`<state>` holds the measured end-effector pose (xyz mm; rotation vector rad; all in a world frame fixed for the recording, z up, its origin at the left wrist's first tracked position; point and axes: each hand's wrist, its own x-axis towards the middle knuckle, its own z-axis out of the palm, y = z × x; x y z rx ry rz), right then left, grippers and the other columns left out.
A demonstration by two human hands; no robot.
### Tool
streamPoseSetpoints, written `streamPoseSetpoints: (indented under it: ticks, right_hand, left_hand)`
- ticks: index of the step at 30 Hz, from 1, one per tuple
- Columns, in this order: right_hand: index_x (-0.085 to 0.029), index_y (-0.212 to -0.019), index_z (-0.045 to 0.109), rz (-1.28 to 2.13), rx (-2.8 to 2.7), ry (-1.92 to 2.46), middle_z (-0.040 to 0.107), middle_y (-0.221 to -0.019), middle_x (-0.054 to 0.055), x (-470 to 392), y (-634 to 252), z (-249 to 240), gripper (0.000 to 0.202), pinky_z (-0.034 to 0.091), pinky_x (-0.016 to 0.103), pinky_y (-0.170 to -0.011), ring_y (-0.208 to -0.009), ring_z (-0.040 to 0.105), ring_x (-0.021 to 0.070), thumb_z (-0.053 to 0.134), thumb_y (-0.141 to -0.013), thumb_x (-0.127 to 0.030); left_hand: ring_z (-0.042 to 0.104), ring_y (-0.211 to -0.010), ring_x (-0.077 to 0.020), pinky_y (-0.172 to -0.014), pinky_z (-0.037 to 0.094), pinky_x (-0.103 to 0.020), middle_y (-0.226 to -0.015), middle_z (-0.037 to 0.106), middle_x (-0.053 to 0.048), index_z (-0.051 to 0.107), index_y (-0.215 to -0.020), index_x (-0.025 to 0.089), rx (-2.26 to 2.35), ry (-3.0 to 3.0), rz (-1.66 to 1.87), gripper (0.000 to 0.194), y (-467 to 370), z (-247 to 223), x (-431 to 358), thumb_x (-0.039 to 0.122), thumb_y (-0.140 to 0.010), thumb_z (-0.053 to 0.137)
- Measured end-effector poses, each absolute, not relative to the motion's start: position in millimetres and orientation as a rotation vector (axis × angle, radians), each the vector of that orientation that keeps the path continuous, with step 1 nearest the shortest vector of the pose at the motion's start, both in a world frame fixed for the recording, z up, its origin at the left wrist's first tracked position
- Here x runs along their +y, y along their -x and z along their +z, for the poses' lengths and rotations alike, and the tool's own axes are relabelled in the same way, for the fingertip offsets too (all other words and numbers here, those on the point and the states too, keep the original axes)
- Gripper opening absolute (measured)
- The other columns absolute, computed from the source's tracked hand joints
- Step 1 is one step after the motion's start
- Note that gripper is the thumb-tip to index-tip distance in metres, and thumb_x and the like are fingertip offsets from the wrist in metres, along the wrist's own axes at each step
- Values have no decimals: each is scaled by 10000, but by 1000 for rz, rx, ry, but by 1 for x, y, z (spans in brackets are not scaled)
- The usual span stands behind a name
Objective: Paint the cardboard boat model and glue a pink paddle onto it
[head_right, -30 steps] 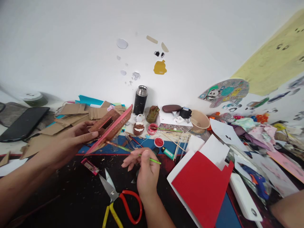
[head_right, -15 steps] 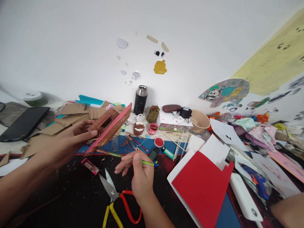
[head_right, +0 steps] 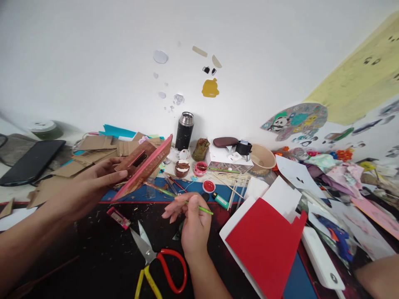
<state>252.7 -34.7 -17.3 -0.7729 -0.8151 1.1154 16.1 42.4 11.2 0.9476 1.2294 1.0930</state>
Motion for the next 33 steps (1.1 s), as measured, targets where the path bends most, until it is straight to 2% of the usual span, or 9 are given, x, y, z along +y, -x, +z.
streamPoseSetpoints:
  ticks: [13,22,33]
  right_hand:
    - [-186,-879,780,1167,-851,760,818,-672,59,-36,-248,-18,424,525,195,-476,-542,773,170,672,-1070,-549]
    - [-198,-891,776,1109,-816,787,823,-701,52,-35,-253,-17,406,527,210,-475,-559,784,181,690,-1055,-559]
    - [-191,-885,783,1202,-869,767,816,-668,57,-39,-246,-19,429,523,200,-482,-550,775,172,669,-1067,-562]
  left_hand:
    - [690,-1232,-325,-926,540,-369,-1283,792,-88,728,-1129,260,1218,-905,1118,644,-16,13,42,503,-600,1002]
    - [687,-1217,-332,-927,528,-373,-1229,796,-76,741,-1093,278,1249,-923,1095,608,-16,12,42,539,-602,987]
    - [698,-1182,-290,-918,525,-335,-1206,813,-41,748,-1106,290,1232,-931,1110,617,-16,9,42,534,-599,1002]
